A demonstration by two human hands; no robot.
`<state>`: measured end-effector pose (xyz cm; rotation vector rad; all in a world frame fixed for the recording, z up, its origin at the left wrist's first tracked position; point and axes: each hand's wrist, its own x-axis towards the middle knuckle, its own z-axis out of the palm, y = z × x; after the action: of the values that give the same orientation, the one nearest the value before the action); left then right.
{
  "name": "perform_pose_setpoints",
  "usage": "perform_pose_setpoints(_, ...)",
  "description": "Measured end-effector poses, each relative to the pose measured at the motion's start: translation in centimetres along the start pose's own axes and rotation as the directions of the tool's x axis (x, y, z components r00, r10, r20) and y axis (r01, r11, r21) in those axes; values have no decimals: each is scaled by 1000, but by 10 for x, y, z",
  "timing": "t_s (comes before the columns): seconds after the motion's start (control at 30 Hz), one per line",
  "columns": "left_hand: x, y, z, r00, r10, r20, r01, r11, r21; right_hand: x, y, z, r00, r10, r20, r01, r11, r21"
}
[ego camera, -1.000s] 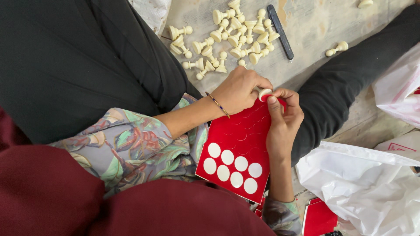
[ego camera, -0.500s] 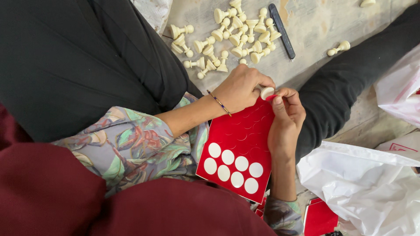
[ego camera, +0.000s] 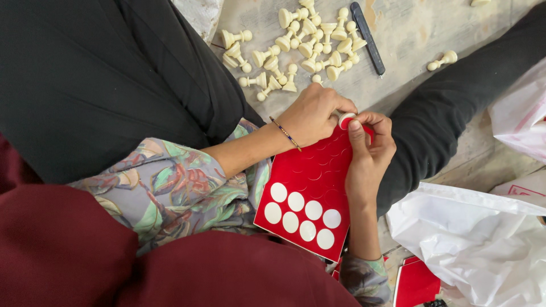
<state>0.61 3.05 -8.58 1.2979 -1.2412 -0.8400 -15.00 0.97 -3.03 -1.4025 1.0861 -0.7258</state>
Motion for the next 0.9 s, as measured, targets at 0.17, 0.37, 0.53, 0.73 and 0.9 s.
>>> perform_pose_setpoints(0.17, 0, 1, -1, 1000, -29, 5, 29, 1000, 7, -1, -2, 3, 1000, 18, -8, -18, 1000, 7)
perform_pose_setpoints(0.37, -1, 2, 0, 999, -29, -13, 29, 1000, 2, -1, -1, 4, 1000, 20, -20, -20, 1000, -9)
perform_pose_setpoints(0.53, -4, -2, 0, 1000, -15, -19, 15, 1000, 17, -1, -3, 8, 1000, -30, -6, 29, 995, -94)
perform_pose_setpoints(0.73, -7, -4, 0, 998, -64, 1, 64, 997, -31, 3, -5, 6, 999, -5, 42, 5, 1000, 10)
perform_pose_setpoints(0.9, -8, -4, 1, 998, -54, 25, 55, 998, -37, 3, 2, 0, 998, -3, 67, 10, 995, -99)
